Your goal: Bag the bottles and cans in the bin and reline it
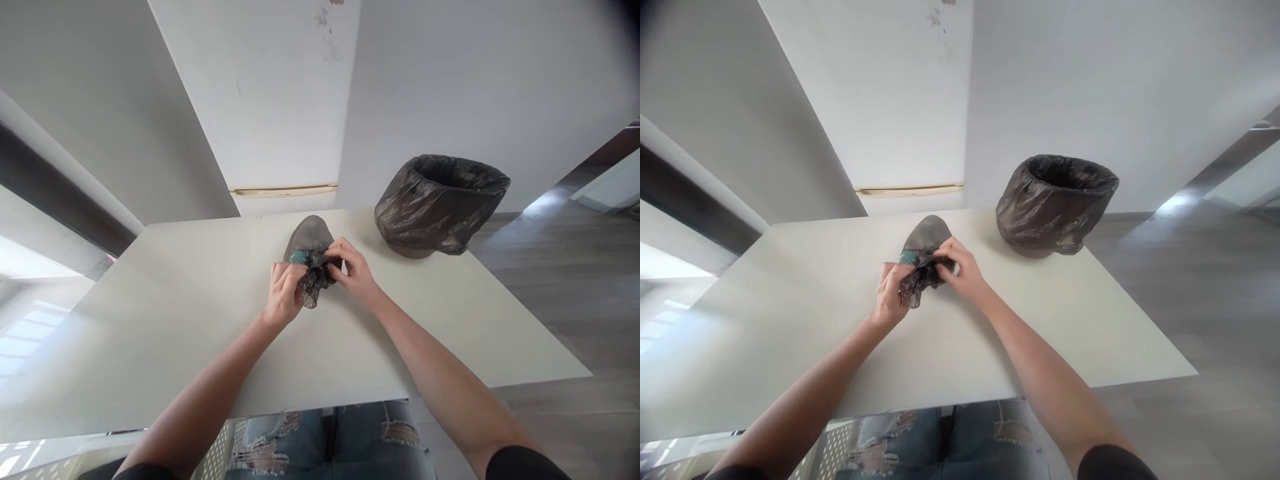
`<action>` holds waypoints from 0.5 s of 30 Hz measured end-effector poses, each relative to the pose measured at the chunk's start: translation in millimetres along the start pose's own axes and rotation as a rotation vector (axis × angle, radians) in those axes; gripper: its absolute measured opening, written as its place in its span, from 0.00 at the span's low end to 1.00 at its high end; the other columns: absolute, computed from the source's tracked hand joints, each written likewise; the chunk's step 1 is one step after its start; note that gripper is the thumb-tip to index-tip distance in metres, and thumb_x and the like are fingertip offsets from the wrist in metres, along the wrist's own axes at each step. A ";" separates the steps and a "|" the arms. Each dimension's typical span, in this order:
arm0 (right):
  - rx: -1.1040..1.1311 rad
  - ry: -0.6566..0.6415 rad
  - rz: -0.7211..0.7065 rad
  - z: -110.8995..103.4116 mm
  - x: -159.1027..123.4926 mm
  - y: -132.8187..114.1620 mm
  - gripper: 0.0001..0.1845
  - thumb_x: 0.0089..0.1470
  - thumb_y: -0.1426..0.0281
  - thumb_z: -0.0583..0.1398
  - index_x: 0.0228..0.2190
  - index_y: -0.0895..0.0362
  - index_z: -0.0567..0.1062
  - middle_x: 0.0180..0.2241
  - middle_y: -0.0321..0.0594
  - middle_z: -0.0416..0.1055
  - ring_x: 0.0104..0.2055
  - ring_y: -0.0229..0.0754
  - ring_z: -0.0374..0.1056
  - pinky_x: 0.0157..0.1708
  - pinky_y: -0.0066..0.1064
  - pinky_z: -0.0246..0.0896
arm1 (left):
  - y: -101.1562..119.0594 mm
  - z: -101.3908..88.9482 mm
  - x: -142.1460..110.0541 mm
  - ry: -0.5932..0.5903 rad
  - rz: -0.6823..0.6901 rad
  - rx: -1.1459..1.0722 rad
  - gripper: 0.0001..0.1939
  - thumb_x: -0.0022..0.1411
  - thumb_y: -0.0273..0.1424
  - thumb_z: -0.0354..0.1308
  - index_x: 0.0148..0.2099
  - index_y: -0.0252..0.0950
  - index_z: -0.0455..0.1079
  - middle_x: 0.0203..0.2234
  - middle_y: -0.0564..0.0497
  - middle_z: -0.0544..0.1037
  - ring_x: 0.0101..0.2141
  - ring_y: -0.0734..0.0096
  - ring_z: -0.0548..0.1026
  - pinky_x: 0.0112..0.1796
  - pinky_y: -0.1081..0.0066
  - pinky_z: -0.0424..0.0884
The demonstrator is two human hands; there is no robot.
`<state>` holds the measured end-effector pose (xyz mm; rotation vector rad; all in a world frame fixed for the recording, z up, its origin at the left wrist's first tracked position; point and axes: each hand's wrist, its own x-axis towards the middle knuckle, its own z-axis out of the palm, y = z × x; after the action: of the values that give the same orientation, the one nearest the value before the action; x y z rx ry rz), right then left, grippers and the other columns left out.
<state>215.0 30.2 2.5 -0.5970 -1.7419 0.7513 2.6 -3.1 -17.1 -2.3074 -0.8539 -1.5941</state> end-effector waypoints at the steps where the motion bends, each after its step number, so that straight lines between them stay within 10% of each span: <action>1: 0.004 -0.027 0.010 0.1 -0.2 1.9 0.06 0.63 0.63 0.65 0.40 0.50 0.81 0.36 0.40 0.68 0.37 0.44 0.66 0.35 0.37 0.63 | -1.0 0.2 0.0 0.015 -0.002 0.003 0.09 0.72 0.24 0.52 0.52 0.41 0.67 0.35 0.46 0.79 0.35 0.62 0.70 0.37 0.62 0.65; 15: 0.181 0.364 0.182 -6.8 -1.5 24.3 0.06 0.61 0.64 0.65 0.38 0.51 0.82 0.30 0.34 0.55 0.34 0.41 0.56 0.38 0.33 0.56 | -13.8 -1.9 3.2 0.026 0.027 -0.077 0.10 0.75 0.22 0.47 0.41 0.40 0.64 0.27 0.53 0.71 0.25 0.72 0.65 0.31 0.68 0.62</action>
<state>222.5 46.8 -15.0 -0.7249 -1.2836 0.8575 -5.9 8.4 -15.5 -2.3340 -0.7654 -1.6703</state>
